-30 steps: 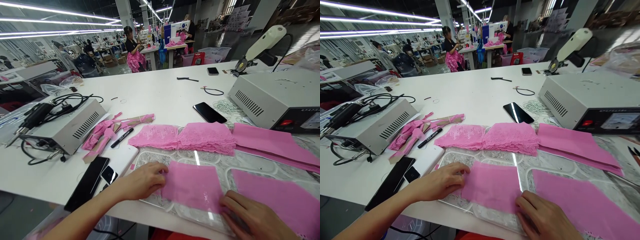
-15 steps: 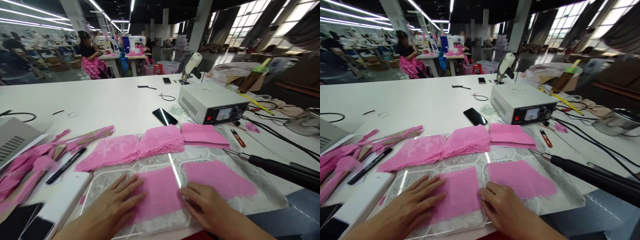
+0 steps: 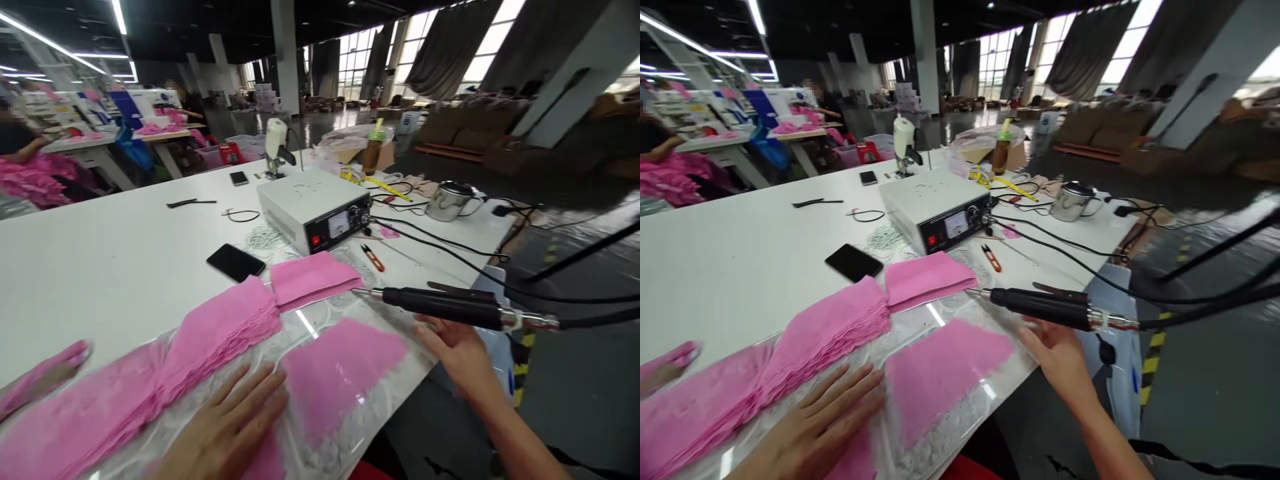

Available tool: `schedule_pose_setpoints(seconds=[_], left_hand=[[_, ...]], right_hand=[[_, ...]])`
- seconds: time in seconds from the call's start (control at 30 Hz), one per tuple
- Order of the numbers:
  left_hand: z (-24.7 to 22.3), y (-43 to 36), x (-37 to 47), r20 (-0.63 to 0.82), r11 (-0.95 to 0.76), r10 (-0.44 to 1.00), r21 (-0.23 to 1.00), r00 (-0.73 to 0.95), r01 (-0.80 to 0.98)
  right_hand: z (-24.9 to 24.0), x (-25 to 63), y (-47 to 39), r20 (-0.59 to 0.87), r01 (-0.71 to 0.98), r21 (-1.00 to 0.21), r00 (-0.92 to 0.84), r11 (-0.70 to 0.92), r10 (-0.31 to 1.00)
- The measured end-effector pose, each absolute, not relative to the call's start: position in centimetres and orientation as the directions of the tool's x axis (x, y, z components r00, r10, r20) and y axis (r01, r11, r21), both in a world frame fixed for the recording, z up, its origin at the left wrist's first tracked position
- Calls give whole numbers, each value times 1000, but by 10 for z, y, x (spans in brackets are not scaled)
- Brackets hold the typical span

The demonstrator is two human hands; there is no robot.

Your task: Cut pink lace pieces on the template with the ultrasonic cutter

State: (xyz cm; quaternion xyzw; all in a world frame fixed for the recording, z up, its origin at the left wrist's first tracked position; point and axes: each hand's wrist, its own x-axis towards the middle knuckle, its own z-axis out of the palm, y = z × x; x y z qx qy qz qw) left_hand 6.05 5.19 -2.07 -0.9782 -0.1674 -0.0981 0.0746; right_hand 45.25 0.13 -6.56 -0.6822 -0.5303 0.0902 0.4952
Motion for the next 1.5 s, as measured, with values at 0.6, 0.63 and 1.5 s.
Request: schedule_pose_setpoints(seconds=[0.6,0.63,1.5], left_hand=[[-53,83,112,253,-958,88,-243,963,151],[-52,85,111,250,-957,65,-259,966,132],[-36,98,226,18,-996,21,83,1000,19]], right_hand=[[-55,424,51,-11,-391,-842,700,371,714],[-54,424,55,-35,-406,-841,701,358,713],[-20,470,-13,313,-163,-792,719,589,621]])
